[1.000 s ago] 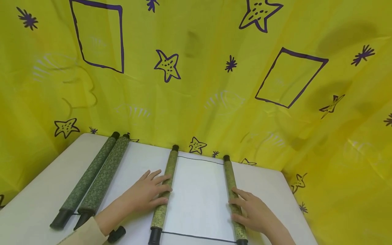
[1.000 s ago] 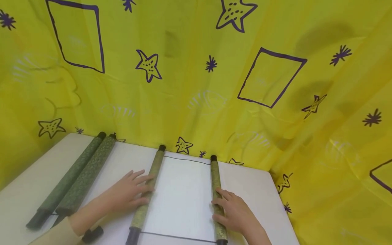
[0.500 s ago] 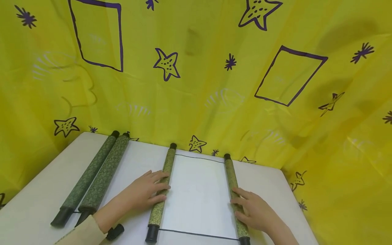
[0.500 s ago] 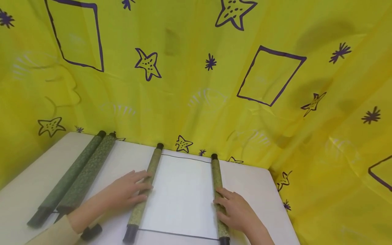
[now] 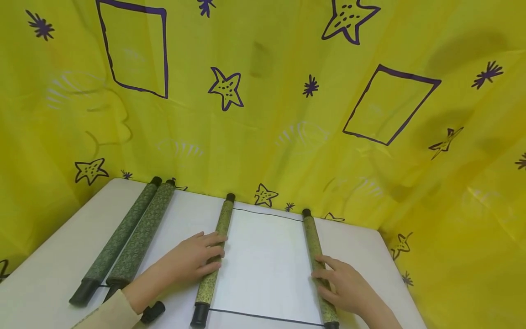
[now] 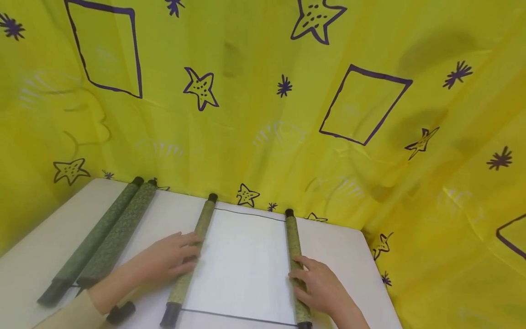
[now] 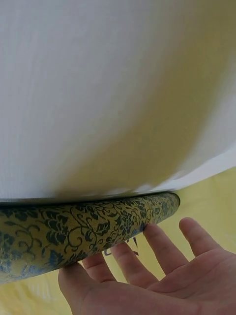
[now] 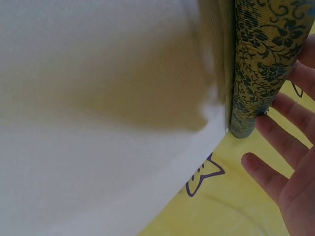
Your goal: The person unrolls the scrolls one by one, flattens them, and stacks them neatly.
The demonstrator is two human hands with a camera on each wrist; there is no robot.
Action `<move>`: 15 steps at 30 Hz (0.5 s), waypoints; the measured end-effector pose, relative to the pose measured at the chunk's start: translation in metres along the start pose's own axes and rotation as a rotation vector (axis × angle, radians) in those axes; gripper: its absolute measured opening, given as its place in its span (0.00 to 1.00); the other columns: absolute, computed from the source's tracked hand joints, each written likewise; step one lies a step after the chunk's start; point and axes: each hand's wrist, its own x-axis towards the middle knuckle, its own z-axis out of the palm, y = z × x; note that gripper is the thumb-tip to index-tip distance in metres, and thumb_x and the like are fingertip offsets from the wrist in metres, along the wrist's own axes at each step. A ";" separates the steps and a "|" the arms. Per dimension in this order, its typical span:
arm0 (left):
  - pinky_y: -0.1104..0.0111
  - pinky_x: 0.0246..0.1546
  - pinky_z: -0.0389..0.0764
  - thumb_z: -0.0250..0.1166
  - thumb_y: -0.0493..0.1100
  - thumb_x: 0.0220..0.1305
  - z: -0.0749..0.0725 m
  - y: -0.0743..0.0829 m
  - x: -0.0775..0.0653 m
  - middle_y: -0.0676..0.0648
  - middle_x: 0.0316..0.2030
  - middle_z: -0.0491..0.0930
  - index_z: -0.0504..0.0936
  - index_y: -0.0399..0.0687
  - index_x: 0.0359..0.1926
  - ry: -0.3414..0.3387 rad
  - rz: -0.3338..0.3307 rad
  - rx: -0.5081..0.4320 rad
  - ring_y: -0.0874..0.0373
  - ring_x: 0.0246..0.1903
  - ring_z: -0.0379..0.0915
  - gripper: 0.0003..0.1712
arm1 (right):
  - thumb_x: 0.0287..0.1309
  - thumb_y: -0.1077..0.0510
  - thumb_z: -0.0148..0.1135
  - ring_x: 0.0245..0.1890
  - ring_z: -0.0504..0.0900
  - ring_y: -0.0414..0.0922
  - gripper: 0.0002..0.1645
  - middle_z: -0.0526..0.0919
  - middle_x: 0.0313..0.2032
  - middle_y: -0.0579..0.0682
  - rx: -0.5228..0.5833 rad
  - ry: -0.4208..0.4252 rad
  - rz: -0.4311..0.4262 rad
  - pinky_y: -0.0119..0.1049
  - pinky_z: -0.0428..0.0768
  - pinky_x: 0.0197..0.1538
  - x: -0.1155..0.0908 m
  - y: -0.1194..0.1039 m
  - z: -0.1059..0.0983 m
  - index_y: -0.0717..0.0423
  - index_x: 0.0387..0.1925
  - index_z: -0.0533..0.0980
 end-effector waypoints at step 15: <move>0.37 0.65 0.62 0.57 0.57 0.73 -0.007 0.001 -0.003 0.47 0.68 0.71 0.84 0.59 0.52 -0.048 -0.002 0.008 0.41 0.70 0.62 0.16 | 0.53 0.50 0.73 0.54 0.82 0.52 0.13 0.80 0.60 0.53 -0.039 0.040 -0.053 0.51 0.81 0.53 -0.005 0.003 0.000 0.42 0.42 0.85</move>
